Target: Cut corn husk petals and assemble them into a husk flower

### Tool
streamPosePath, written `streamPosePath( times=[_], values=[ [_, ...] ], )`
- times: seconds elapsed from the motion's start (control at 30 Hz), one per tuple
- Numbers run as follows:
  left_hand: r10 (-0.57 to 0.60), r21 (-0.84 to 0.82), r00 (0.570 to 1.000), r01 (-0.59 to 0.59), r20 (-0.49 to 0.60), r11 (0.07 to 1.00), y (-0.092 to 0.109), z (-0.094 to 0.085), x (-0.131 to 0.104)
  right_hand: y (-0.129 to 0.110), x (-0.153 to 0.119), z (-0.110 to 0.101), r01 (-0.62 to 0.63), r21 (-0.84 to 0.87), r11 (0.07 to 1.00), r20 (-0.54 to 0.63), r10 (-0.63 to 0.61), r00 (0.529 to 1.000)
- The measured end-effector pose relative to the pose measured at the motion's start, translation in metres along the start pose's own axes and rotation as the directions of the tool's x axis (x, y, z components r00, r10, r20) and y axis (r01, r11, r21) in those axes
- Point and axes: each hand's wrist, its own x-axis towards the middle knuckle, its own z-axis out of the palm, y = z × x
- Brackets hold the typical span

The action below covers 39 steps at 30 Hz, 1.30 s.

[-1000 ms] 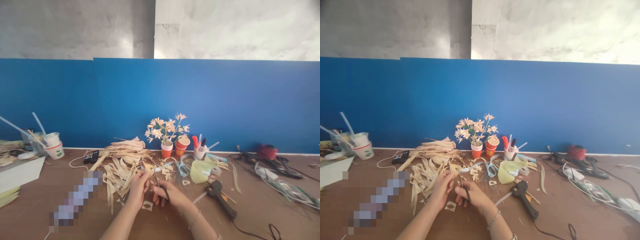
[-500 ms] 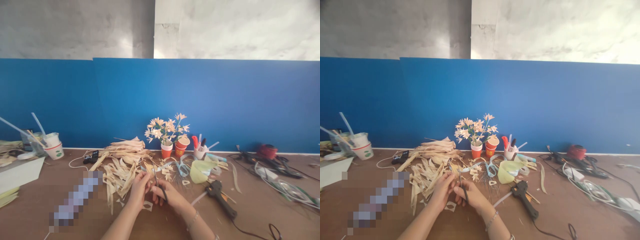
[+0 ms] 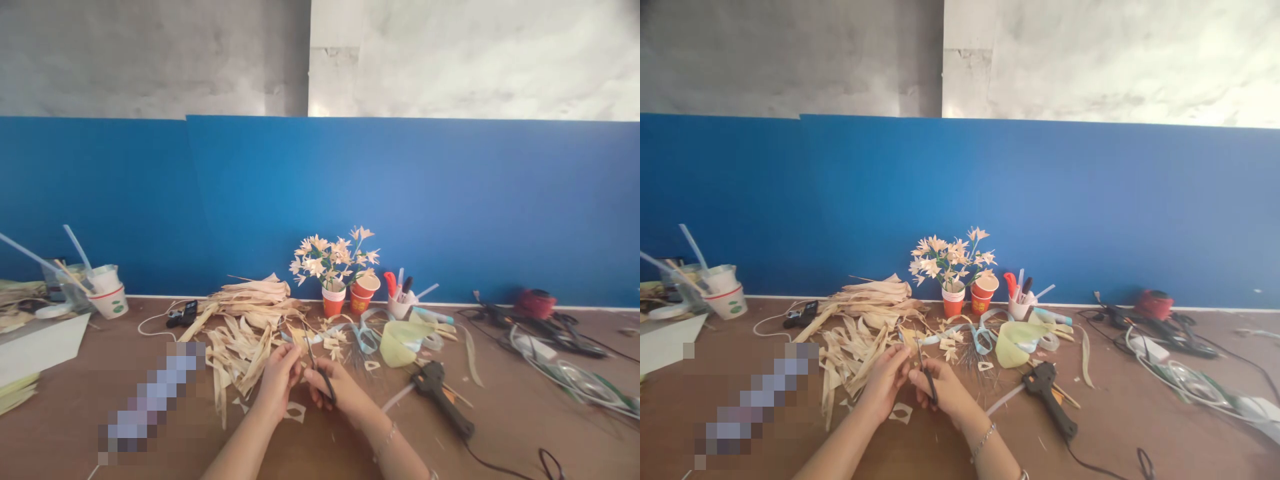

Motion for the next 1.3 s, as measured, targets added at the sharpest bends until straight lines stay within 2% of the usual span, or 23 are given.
streamPosePath(
  times=[0.23, 0.8, 1.13, 1.3],
  values=[
    [0.005, -0.004, 1.0, -0.005, -0.003, 1.0, 0.002, -0.0017, 0.0014, -0.0023, 0.0, -0.0023, -0.028, 0.0, 1.0, 0.006, 0.028, 1.0],
    [-0.02, 0.018, 0.997, 0.018, 0.075, 1.0, 0.0082, -0.0049, 0.0009, -0.004, -0.0031, -0.0088, -0.047, -0.018, 0.999, 0.045, 0.047, 0.998],
    [-0.001, -0.047, 1.0, 0.0, -0.004, 0.999, 0.0027, -0.0041, 0.0035, -0.0026, -0.0016, -0.0039, 0.008, -0.002, 1.0, 0.059, -0.008, 0.998],
    [-0.04, -0.095, 0.999, 0.041, 0.015, 0.995, 0.0009, -0.0002, 0.0011, -0.0004, -0.0008, -0.0021, -0.003, 0.0, 1.0, 0.038, 0.003, 0.999]
  ],
)
